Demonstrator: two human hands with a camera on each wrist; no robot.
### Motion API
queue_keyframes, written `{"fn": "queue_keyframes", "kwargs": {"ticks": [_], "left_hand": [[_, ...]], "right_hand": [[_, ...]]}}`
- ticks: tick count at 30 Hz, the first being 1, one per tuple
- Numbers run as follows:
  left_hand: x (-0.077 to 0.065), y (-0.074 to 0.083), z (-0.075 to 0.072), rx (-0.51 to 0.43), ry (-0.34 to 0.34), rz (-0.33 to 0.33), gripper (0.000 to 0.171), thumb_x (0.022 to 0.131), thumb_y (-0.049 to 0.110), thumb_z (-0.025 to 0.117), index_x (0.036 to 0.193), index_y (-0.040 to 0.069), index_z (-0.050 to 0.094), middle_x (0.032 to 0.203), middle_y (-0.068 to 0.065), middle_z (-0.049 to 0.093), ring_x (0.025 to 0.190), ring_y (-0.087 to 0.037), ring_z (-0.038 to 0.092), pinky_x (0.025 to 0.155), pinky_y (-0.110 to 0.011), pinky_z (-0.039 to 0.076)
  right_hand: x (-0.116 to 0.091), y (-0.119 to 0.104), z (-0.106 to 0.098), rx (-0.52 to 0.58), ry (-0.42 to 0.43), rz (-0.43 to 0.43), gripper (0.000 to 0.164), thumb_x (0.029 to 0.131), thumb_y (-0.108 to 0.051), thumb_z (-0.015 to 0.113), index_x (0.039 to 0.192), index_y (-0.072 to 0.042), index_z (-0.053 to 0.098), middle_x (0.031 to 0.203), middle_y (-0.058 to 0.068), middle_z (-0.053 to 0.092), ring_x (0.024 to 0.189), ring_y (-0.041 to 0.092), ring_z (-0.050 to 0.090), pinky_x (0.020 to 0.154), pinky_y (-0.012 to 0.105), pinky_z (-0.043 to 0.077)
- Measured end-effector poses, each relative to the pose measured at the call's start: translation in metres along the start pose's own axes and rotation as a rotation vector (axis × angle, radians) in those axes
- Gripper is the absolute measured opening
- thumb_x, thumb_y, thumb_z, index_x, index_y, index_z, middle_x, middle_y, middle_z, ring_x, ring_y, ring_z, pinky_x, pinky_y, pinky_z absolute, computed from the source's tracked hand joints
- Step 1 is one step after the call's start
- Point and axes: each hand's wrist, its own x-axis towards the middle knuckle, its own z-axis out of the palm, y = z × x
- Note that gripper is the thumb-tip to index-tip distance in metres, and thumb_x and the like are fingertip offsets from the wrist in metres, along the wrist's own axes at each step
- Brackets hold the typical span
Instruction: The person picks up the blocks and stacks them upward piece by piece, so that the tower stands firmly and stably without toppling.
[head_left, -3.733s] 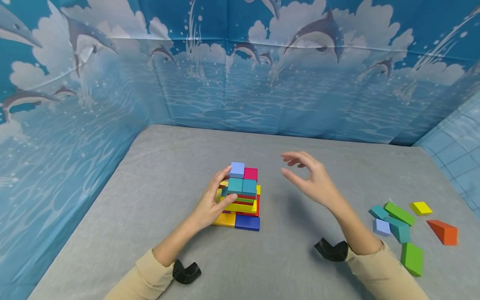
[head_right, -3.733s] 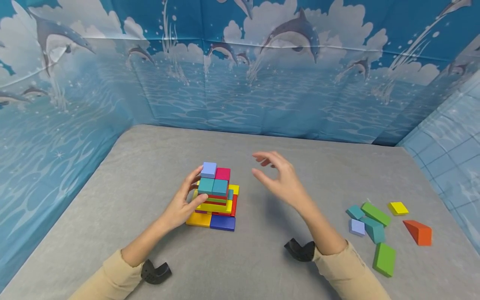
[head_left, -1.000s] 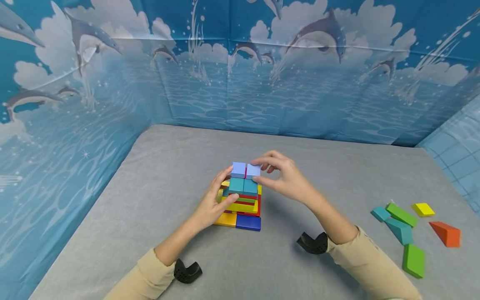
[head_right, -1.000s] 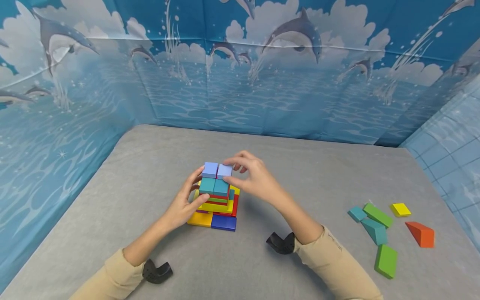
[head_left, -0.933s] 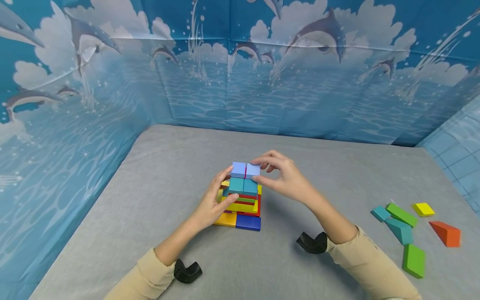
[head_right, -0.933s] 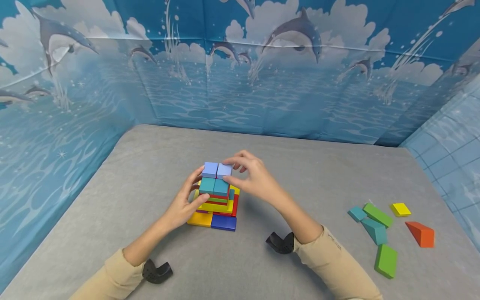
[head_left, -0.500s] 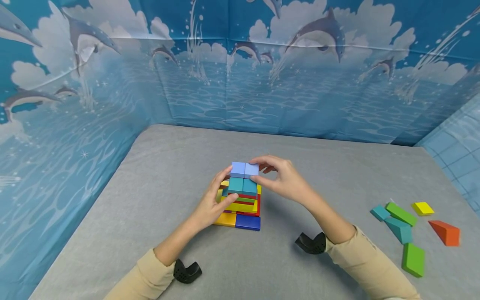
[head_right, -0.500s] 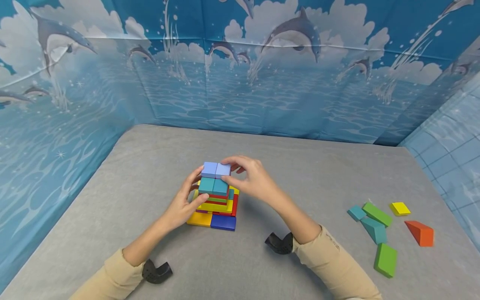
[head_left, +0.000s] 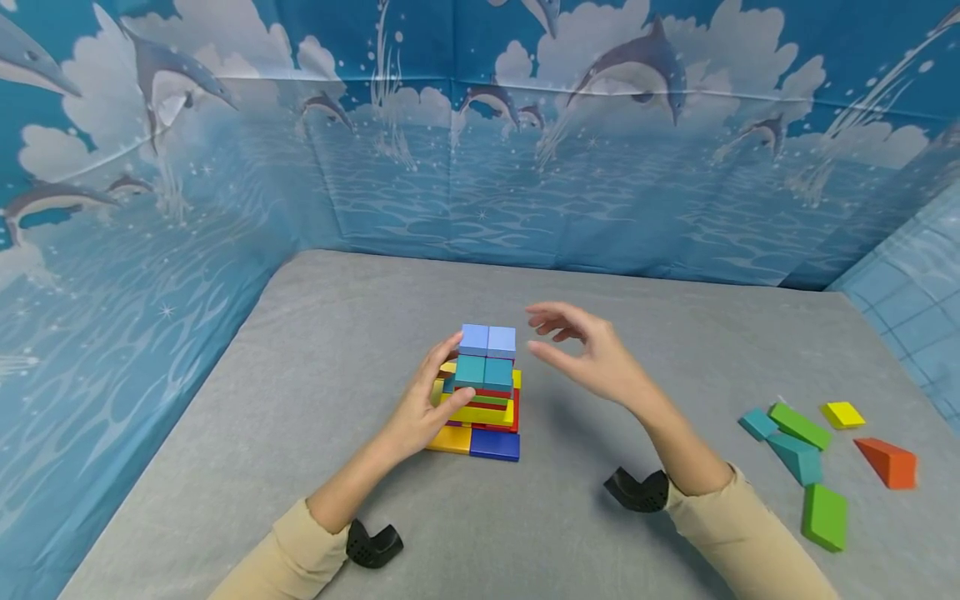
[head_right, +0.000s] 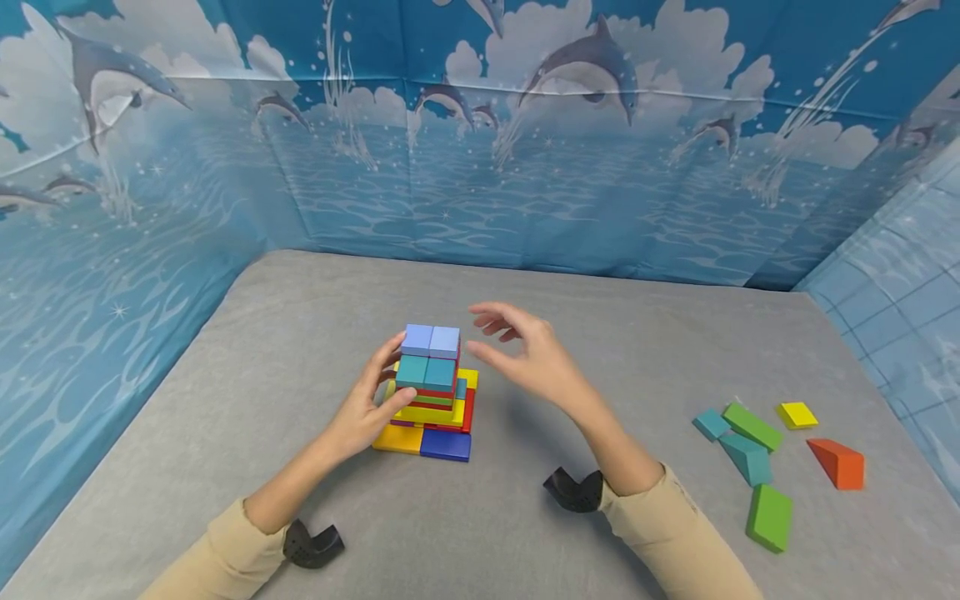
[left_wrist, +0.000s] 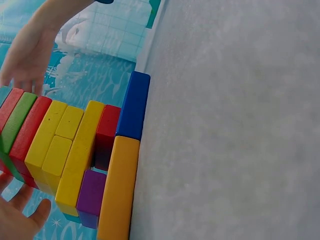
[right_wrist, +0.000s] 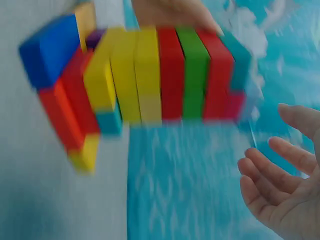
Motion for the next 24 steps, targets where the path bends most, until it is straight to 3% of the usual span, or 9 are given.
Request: {"fn": "queue_keyframes", "kwargs": {"ticks": [5,9,16,18,21,24], "left_hand": [[0.0,0.0,0.0,-0.002,0.003,0.003,0.062,0.092,0.031,0.054,0.145,0.022,0.022,0.143,-0.008,0.03,0.123,-0.027,0.037,0.096,-0.047,0.037],[0.0,0.0,0.0,-0.002,0.008,0.001,0.062,0.092,0.033,0.053,0.145,0.022,0.023,0.143,-0.008,0.03,0.123,-0.027,0.037,0.096,-0.048,0.037],[-0.001,0.0,0.0,0.006,0.01,-0.013,0.062,0.092,0.035,0.053,0.145,0.023,0.022,0.143,-0.008,0.029,0.123,-0.028,0.037,0.096,-0.048,0.037],[-0.001,0.0,0.0,0.01,0.01,-0.011,0.062,0.092,0.036,0.052,0.145,0.023,0.022,0.143,-0.009,0.03,0.123,-0.029,0.037,0.096,-0.049,0.037],[-0.001,0.0,0.001,0.013,0.009,-0.009,0.063,0.092,0.036,0.053,0.145,0.023,0.022,0.143,-0.009,0.03,0.122,-0.029,0.038,0.096,-0.049,0.037],[-0.001,0.001,0.001,0.007,0.008,-0.006,0.063,0.092,0.034,0.053,0.145,0.022,0.022,0.142,-0.01,0.031,0.122,-0.029,0.037,0.096,-0.05,0.037]], "right_hand": [[-0.036,0.033,-0.042,-0.091,0.102,0.029,0.039,0.085,-0.003,0.062,0.124,-0.003,0.053,0.109,0.014,0.06,0.097,0.01,0.055,0.078,0.014,0.045],[-0.079,0.066,-0.079,-0.226,0.136,0.145,0.042,0.085,-0.004,0.063,0.125,-0.004,0.052,0.11,0.014,0.058,0.096,-0.002,0.05,0.075,0.01,0.04],[-0.156,0.116,-0.138,-0.361,-0.004,0.317,0.046,0.083,-0.009,0.066,0.126,-0.003,0.05,0.113,-0.024,0.047,0.095,-0.011,0.041,0.069,0.014,0.038],[-0.17,0.124,-0.149,-0.368,-0.064,0.374,0.046,0.084,-0.012,0.066,0.125,0.0,0.05,0.112,-0.028,0.044,0.092,-0.013,0.04,0.066,0.016,0.039],[-0.183,0.131,-0.157,-0.395,-0.133,0.458,0.049,0.083,-0.02,0.068,0.124,0.001,0.051,0.113,-0.018,0.047,0.088,-0.018,0.036,0.064,0.018,0.041],[-0.187,0.136,-0.159,-0.421,-0.17,0.467,0.051,0.08,-0.022,0.071,0.122,0.001,0.053,0.114,0.002,0.051,0.089,-0.022,0.032,0.064,0.019,0.042]]}}
